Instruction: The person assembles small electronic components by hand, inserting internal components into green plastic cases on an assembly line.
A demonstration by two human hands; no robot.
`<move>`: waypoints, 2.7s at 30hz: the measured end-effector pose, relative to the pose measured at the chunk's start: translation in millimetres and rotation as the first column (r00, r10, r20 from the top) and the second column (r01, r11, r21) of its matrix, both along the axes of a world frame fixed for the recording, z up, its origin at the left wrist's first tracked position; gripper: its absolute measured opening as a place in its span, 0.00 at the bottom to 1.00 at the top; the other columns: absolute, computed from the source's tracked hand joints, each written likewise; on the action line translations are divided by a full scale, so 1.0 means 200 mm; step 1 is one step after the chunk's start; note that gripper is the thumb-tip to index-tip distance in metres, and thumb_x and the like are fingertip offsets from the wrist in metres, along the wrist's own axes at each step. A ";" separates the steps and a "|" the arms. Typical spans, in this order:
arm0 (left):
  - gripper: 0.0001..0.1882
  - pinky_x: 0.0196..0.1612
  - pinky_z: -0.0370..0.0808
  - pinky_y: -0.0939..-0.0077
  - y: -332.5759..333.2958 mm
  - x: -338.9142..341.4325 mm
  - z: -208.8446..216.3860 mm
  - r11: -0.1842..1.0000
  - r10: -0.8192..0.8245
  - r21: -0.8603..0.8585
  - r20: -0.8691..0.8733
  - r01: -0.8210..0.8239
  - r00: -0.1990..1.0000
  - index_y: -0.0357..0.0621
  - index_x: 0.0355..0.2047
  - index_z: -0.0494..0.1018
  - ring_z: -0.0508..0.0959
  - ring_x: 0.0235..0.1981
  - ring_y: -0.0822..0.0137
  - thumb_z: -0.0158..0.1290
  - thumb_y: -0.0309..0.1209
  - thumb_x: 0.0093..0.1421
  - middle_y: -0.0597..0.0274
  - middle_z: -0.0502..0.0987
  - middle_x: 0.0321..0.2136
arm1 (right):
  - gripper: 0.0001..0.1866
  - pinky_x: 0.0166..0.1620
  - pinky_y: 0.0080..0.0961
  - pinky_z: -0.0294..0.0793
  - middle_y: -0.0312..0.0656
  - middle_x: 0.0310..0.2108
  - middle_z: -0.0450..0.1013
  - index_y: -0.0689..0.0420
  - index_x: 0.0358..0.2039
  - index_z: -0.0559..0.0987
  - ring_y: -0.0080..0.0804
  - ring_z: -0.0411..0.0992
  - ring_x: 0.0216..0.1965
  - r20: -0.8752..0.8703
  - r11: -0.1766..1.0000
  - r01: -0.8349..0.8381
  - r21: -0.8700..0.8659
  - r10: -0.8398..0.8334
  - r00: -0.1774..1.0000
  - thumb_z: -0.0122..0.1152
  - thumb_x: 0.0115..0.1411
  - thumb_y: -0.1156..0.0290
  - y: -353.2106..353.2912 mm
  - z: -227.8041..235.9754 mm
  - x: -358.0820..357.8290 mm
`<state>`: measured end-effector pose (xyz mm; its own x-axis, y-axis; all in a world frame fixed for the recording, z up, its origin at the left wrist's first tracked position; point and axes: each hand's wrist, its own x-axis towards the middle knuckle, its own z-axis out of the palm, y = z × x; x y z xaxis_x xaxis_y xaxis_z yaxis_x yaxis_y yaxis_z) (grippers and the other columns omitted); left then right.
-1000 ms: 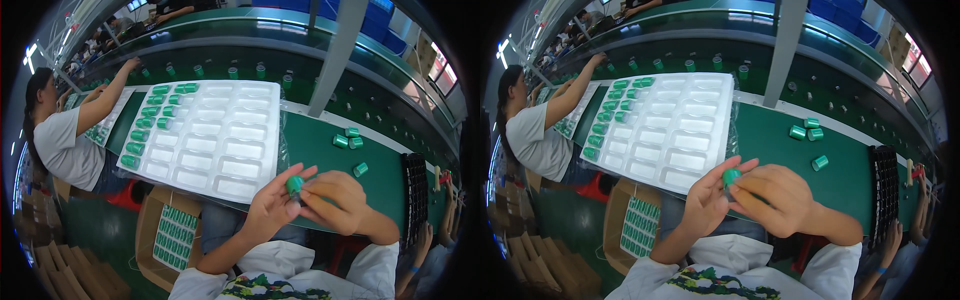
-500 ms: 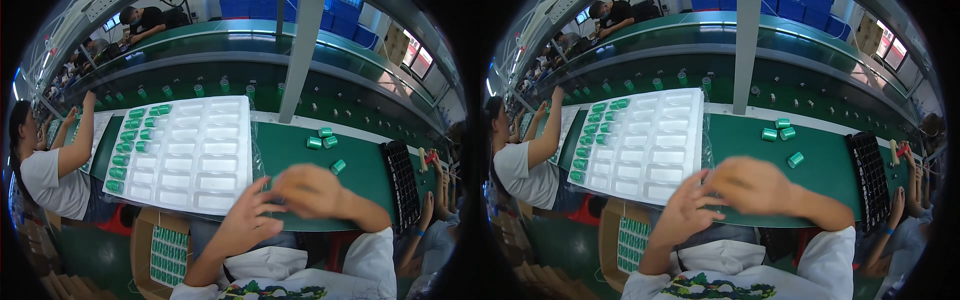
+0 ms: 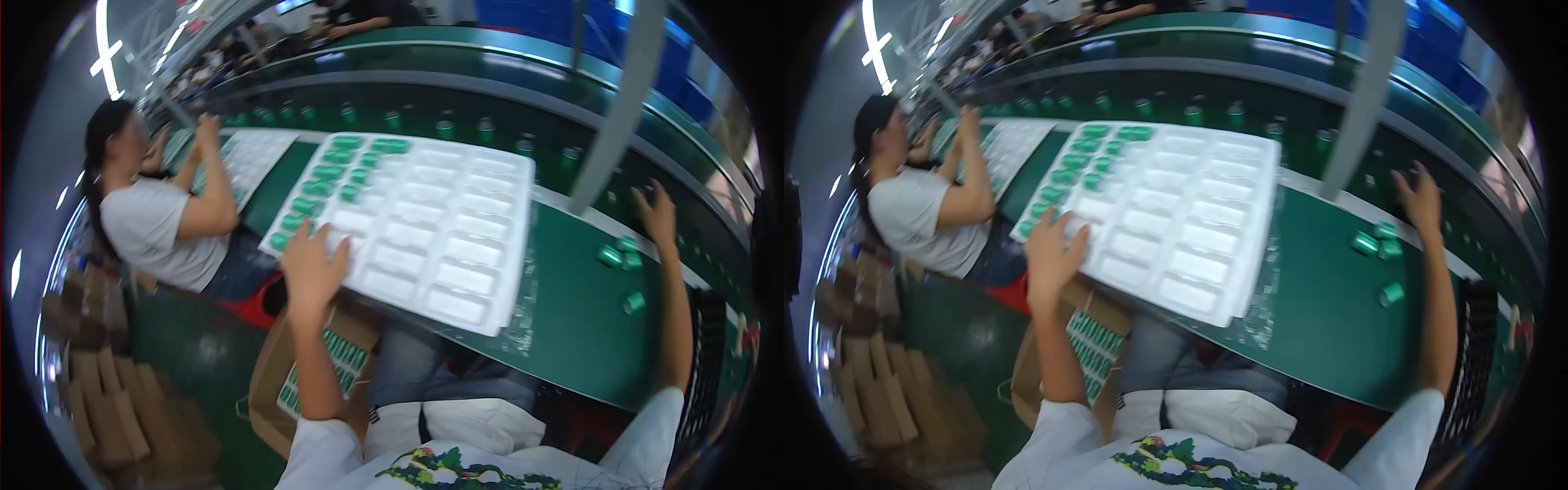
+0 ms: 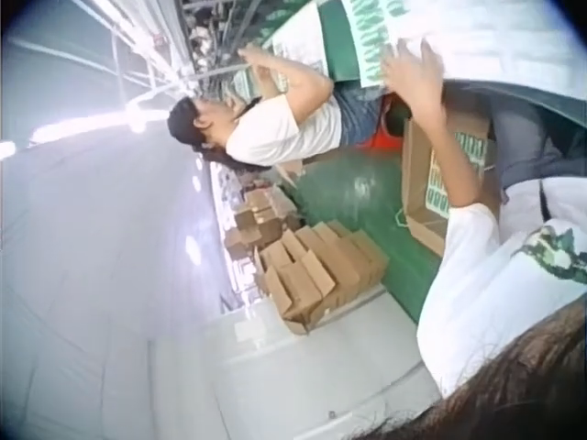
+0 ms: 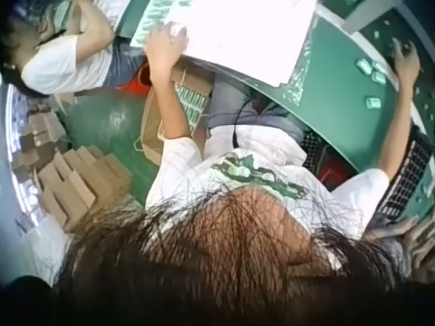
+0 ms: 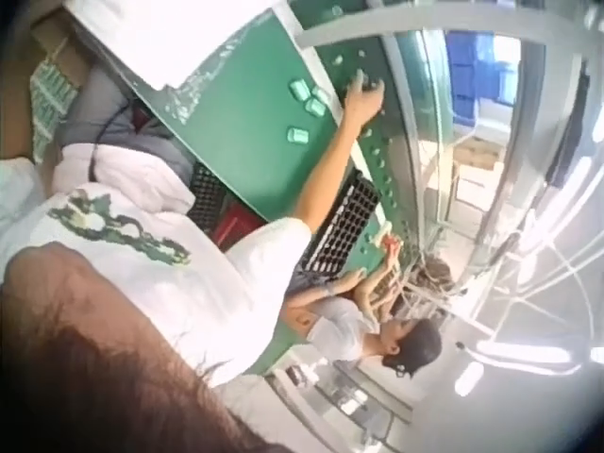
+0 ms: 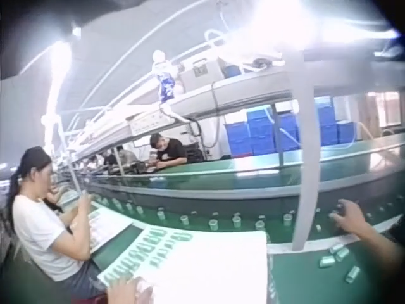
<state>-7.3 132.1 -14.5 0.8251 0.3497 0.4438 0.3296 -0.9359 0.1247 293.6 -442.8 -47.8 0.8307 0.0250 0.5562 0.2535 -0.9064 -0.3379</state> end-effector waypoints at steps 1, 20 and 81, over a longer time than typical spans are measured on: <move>0.22 0.54 0.69 0.51 -0.01 0.02 -0.02 0.999 -0.050 0.005 0.052 0.049 0.997 0.39 0.46 0.78 0.73 0.51 0.39 0.57 0.43 0.58 0.36 0.71 0.53 | 0.32 0.47 0.40 0.73 0.54 0.42 0.76 0.62 0.55 0.73 0.51 0.75 0.44 0.129 0.999 0.008 -0.041 -0.002 0.992 0.64 0.58 0.53 -0.08 -0.05 -0.01; 0.25 0.35 0.72 0.63 0.34 -0.11 -0.06 0.965 0.161 -0.235 0.173 -0.118 0.972 0.32 0.45 0.76 0.75 0.29 0.52 0.61 0.40 0.53 0.48 0.74 0.28 | 0.15 0.44 0.24 0.73 0.42 0.38 0.77 0.64 0.47 0.78 0.28 0.75 0.37 -0.140 0.872 -0.228 0.434 0.315 0.939 0.63 0.60 0.71 -0.11 -0.23 0.13; 0.30 0.54 0.75 0.74 -1.15 0.05 -0.01 -0.764 -0.252 -0.614 0.566 0.198 0.785 0.32 0.59 0.62 0.74 0.54 0.65 0.55 0.13 0.56 0.44 0.68 0.58 | 0.12 0.42 0.35 0.82 0.53 0.40 0.78 0.66 0.31 0.80 0.45 0.78 0.41 0.285 0.199 -0.977 -0.070 0.943 0.172 0.70 0.44 0.84 0.85 0.31 -1.07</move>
<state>2.7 -97.9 -15.7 0.9774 -0.2110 0.0083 0.1466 0.7061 0.6927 79.1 -273.1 14.1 0.0502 0.6397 0.7670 0.9710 0.1484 -0.1874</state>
